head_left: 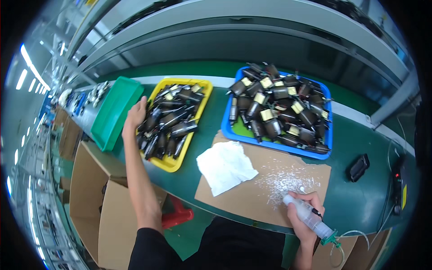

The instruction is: The person uses a syringe-like tool to apply a white substance to small black cylindrical objects with wires. They pick up each object from a blue tray, apply the substance, and place it into a yellow tray. The person occasionally wipes the tool on a tissue and adjusts a device on the table.

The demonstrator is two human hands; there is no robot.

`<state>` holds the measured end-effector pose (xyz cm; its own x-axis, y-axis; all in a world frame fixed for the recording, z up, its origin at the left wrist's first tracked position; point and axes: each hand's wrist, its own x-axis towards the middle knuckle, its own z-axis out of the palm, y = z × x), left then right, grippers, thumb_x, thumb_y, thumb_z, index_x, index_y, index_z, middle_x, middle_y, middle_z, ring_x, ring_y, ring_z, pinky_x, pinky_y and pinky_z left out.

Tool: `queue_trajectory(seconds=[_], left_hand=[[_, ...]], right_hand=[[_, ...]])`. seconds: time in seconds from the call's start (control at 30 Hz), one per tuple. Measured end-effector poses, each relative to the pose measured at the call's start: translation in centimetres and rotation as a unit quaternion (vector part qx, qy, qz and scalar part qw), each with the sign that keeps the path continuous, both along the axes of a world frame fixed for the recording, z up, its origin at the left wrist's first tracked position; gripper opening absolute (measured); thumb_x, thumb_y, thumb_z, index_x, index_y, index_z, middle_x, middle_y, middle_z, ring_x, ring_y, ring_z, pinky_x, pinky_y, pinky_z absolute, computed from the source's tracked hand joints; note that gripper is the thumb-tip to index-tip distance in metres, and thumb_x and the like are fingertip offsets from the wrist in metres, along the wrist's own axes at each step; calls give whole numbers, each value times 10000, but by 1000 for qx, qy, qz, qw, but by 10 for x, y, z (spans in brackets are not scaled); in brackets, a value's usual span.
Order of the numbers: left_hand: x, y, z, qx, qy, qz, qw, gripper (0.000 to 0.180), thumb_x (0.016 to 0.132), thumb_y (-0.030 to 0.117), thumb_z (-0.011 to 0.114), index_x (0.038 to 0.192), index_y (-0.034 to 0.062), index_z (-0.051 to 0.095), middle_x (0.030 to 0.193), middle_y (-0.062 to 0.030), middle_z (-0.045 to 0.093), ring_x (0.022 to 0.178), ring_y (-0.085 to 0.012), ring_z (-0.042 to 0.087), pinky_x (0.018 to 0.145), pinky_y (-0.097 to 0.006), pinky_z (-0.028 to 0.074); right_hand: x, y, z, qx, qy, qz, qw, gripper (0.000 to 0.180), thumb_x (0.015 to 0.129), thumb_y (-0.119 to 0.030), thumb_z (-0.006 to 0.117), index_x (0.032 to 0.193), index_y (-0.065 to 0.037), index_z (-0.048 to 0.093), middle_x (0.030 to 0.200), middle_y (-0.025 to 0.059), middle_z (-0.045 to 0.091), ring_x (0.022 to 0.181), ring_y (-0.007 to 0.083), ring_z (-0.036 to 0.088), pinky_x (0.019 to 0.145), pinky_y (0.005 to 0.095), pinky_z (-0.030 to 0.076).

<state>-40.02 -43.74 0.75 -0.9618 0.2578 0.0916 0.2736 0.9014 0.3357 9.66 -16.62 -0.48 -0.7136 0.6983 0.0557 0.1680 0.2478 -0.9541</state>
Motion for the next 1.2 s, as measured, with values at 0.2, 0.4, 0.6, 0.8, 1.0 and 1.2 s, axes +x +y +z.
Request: queue_trajectory(seconds=[0.2, 0.4, 0.6, 0.8, 1.0, 1.2], left_hand=[[69, 129, 35, 163, 211, -242, 933, 251, 868, 188, 568, 1060, 35, 622, 1028, -186, 617, 933, -325, 597, 850, -386, 450], [105, 235, 7, 70, 69, -382, 919, 382, 769, 318, 679, 956, -14, 655, 870, -236, 633, 832, -379, 614, 734, -428, 490], [111, 256, 0, 99, -18, -321, 942, 327, 756, 239, 696, 860, -60, 614, 1022, -287, 537, 952, -410, 555, 852, -434, 458], [134, 199, 31, 469, 32, -292, 833, 241, 882, 127, 540, 1019, -15, 401, 901, -187, 543, 771, -295, 604, 630, -357, 495], [187, 195, 23, 685, -435, -331, 482, 274, 948, 227, 487, 1180, 99, 417, 853, -53, 590, 655, -101, 593, 453, -194, 416], [231, 202, 2, 648, -631, -320, 283, 509, 972, 503, 233, 1391, 225, 305, 927, -35, 560, 761, -94, 538, 498, -200, 443]], right_hand=[[5, 8, -5, -24, 12, -16, 1000, 233, 725, -29, 703, 881, 12, 534, 907, 154, 690, 741, 126, 659, 675, 237, 516], [-6, -5, -4, -2, 15, -21, 1000, 223, 731, -52, 705, 859, 5, 532, 877, 140, 692, 748, 135, 656, 691, 248, 509], [1, 16, -5, 58, -13, 42, 997, 222, 822, -144, 644, 919, 21, 532, 871, 181, 633, 792, 206, 599, 723, 317, 493], [-13, 51, -8, 194, -92, 94, 972, 151, 801, -48, 658, 864, 35, 549, 845, 139, 599, 767, 187, 569, 712, 313, 483], [-24, 65, 27, 194, -101, 97, 971, 158, 818, -101, 645, 855, 35, 574, 814, 132, 607, 733, 188, 564, 665, 317, 478], [-38, 64, 80, 227, -28, 10, 973, 188, 833, -143, 632, 834, 39, 588, 773, 125, 601, 682, 183, 542, 597, 314, 452]])
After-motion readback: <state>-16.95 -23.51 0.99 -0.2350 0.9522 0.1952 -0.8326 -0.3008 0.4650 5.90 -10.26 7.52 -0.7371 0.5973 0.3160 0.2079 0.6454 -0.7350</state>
